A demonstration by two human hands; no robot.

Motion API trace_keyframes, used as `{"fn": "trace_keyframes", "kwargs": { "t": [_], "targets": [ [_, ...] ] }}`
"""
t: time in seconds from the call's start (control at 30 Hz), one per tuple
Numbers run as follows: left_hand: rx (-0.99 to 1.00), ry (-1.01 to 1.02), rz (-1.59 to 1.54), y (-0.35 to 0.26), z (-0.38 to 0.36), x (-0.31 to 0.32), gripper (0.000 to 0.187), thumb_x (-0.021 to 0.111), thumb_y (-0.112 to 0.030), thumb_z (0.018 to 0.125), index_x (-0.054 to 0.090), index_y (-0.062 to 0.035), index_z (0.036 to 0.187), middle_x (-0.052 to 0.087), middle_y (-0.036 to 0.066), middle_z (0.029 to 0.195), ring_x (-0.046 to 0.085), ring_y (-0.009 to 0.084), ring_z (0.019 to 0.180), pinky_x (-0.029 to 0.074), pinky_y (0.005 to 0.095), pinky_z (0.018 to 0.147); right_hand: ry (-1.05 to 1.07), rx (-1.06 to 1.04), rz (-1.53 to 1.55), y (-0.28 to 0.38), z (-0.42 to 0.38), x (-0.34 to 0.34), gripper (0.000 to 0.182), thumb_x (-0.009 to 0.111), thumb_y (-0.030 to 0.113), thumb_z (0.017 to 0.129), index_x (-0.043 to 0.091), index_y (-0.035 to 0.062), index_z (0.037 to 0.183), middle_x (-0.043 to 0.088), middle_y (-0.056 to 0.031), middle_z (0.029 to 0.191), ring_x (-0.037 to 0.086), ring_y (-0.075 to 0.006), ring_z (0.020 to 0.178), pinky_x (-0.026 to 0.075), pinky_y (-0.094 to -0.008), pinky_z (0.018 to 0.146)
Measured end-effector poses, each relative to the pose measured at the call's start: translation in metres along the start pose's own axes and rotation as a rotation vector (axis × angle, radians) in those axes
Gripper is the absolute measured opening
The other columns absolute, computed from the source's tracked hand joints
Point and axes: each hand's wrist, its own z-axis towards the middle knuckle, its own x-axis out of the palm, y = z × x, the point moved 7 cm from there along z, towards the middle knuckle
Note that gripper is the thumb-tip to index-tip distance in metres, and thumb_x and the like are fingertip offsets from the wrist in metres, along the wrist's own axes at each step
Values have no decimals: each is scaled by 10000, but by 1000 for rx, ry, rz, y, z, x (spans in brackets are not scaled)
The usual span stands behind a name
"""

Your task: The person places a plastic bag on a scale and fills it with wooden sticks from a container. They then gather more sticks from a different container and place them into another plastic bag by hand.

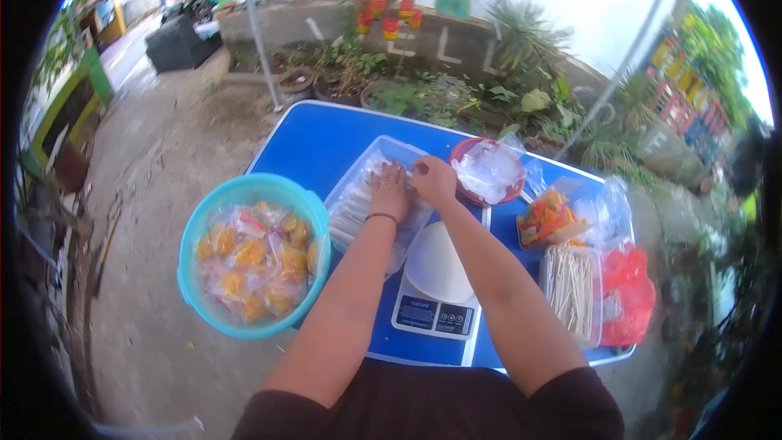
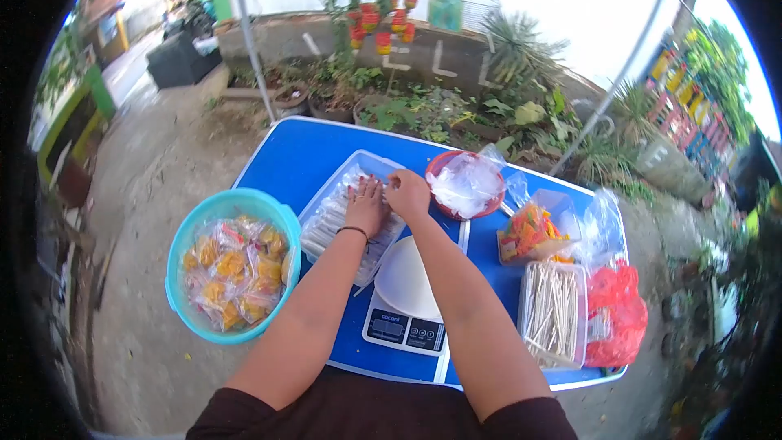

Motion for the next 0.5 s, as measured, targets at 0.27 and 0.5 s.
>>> {"fn": "trace_keyframes", "kwargs": {
  "t": [0.27,0.5],
  "targets": [
    [126,-104,142,-71,-31,-116,559,572,-297,879,477,-88,1389,304,197,1532,238,366,1444,123,650,1129,-250,-62,549,36,-59,-81,272,593,-11,794,650,-1,1060,669,-194,1022,648,-342,959,507,-395,852],
    [587,-246,-128,-189,-111,-128,519,617,-211,853,521,-61,1340,461,170,1436,377,345,1375,210,595,1125,-360,50,298,5,-163,-193,264,597,-15,812,633,-16,1073,653,-206,1007,637,-372,934,513,-412,825]
  ]
}}
